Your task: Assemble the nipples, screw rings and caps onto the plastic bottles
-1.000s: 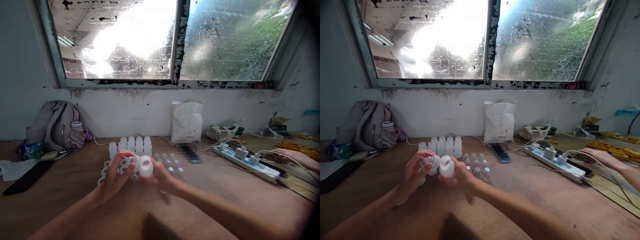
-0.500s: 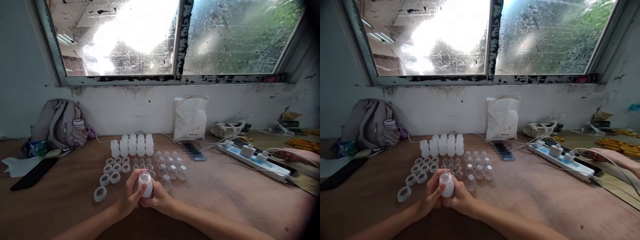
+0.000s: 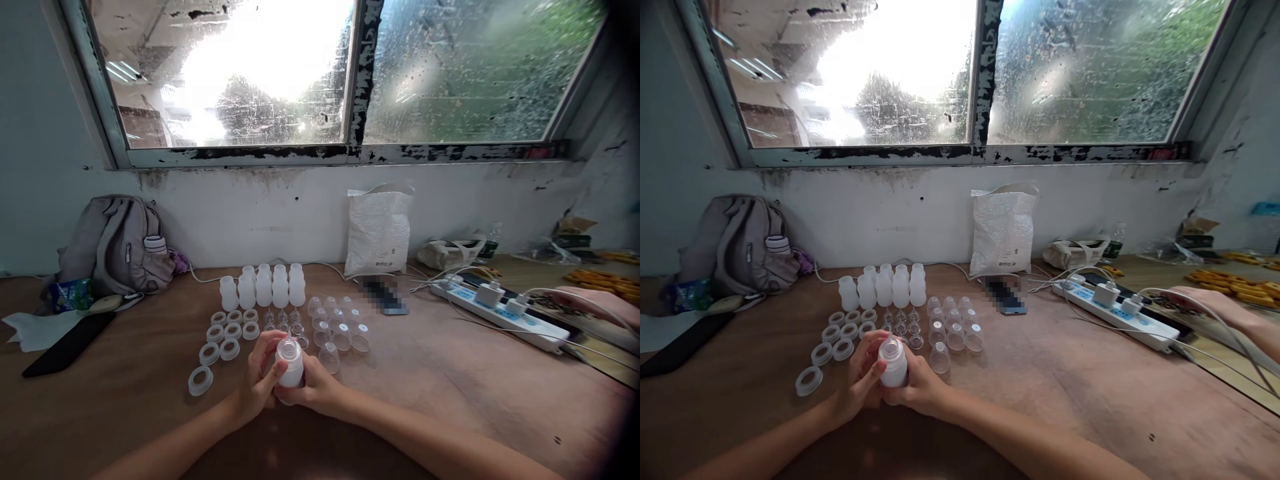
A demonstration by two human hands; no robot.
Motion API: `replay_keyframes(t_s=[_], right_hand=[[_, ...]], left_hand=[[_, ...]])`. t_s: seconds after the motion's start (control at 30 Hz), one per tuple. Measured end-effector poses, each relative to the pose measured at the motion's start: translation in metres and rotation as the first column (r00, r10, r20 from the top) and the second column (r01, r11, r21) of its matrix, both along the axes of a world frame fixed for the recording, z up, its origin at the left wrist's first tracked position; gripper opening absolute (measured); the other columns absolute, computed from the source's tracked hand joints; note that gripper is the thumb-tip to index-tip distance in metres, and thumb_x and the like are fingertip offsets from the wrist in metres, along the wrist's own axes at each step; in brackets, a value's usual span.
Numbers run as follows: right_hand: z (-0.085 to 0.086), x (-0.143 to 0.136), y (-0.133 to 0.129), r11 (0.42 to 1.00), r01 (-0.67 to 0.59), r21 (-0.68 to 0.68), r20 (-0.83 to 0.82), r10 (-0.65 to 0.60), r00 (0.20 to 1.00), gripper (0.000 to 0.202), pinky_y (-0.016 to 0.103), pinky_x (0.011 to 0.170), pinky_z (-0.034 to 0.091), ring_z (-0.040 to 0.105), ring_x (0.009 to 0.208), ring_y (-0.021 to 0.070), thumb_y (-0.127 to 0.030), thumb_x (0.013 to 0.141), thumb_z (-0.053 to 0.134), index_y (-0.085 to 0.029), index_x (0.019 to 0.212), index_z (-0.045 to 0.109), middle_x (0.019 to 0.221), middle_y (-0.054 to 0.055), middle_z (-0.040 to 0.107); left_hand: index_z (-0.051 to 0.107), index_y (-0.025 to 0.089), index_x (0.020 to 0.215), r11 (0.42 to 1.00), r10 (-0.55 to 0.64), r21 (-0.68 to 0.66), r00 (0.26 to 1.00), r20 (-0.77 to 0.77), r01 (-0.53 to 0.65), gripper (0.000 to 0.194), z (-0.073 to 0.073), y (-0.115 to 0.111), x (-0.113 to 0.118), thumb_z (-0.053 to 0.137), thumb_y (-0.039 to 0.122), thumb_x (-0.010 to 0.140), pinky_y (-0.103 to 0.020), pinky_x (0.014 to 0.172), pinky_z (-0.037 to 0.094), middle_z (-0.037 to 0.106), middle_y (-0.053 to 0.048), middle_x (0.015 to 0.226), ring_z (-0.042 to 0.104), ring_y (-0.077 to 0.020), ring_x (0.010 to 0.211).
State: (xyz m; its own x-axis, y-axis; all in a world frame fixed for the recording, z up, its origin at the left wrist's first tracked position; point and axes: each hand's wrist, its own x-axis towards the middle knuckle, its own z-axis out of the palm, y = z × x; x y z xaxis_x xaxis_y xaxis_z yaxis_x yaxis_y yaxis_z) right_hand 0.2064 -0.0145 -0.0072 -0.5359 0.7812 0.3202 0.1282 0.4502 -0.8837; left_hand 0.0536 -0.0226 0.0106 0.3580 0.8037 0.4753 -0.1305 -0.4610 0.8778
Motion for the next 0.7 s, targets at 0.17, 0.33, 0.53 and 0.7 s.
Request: replay_keyframes(t_s=[0.17,0.33,0.53,0.7], right_hand=[[0.006,-0.001,-0.005,0.999,0.003,0.036,-0.001,-0.003,1.000,0.052,0.027,0.071,0.045,0.054,0.083,0.0167,-0.020,0.068,0.065,-0.018,0.113,0.040,0.099,0.003,0.055],[0.021,0.006,-0.014,0.976,0.083,0.201,-0.016,-0.082,0.997,0.066,0.031,0.084,0.042,0.048,0.100,0.0197,-0.025,0.070,0.065,-0.020,0.123,0.025,0.114,0.009,0.045],[0.042,0.012,-0.017,0.922,0.139,0.363,0.015,-0.154,0.988,0.030,0.038,0.097,0.033,0.034,0.119,0.0214,-0.026,0.088,0.041,-0.022,0.117,0.042,0.127,0.009,0.038],[0.049,0.013,-0.012,0.925,0.173,0.338,-0.008,-0.181,0.984,0.020,0.034,0.086,0.042,0.047,0.104,0.0205,-0.030,0.086,0.043,-0.019,0.102,0.050,0.111,0.010,0.049]], left_hand=[[0.038,0.020,0.113,0.999,0.039,0.007,0.998,-0.047,-0.039,0.036,-0.002,0.001,-0.002,0.048,0.037,0.083,-0.035,0.084,0.042,0.056,-0.011,0.108,0.053,-0.0234,0.099],[0.040,0.019,0.113,0.997,0.073,0.020,0.996,-0.052,-0.073,0.037,-0.003,0.001,-0.002,0.049,0.037,0.082,-0.033,0.083,0.042,0.055,-0.010,0.109,0.053,-0.0231,0.098],[0.040,0.020,0.112,0.999,-0.014,-0.039,1.000,0.006,0.014,0.039,-0.006,0.004,0.000,0.047,0.044,0.082,-0.032,0.081,0.041,0.056,-0.007,0.100,0.053,-0.0200,0.091],[0.044,0.017,0.112,0.949,-0.275,-0.177,0.960,-0.050,0.263,0.063,-0.012,0.013,0.003,0.059,0.057,0.065,-0.031,0.078,0.041,0.055,-0.008,0.100,0.051,-0.0230,0.093]])
